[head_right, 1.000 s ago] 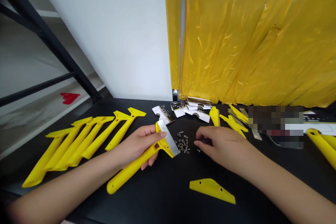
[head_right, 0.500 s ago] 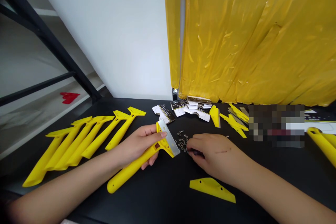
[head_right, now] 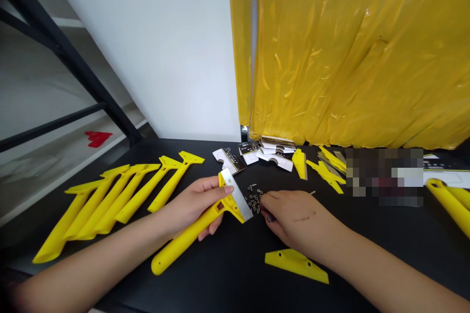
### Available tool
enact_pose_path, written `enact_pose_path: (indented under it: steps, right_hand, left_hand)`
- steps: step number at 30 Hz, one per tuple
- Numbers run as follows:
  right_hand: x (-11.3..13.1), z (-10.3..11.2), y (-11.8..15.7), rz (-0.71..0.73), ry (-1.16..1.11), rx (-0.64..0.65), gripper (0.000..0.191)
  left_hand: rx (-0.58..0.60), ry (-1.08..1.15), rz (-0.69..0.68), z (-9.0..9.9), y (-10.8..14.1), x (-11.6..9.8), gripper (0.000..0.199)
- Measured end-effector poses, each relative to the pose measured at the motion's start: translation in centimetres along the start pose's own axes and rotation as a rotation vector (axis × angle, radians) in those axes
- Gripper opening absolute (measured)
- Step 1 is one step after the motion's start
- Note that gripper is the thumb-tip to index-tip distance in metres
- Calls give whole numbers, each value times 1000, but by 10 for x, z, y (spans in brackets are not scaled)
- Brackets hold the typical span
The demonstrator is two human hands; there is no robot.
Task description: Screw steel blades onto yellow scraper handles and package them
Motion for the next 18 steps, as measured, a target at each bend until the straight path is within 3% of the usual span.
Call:
enact_pose_path:
  steps: [3,6,12,18]
  right_hand:
    - [3,14,3,-61,-175,-24,13]
    - [3,21,6,-229,-562,-48,14]
    - [13,-6,15,-520,-1287,52,29]
    - [14,-19,15,-543,-1659,14,27]
  left_hand:
    - [43,86,-31,-11,5,-4,26]
    - [71,147,-70,-20,10,-5,28]
    - [106,225,-135,-28,14,-7,30]
    - [35,233,-169,-21,13,-11,28]
Point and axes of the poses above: each hand's wrist, its own y-axis away from the middle knuckle, its own z-axis out of the back of the hand, x = y × z, the point moved 9 cm from there along -y, towards the middle knuckle, and after that the axes turned 6 degrees about -y, right-handed, at the moved point
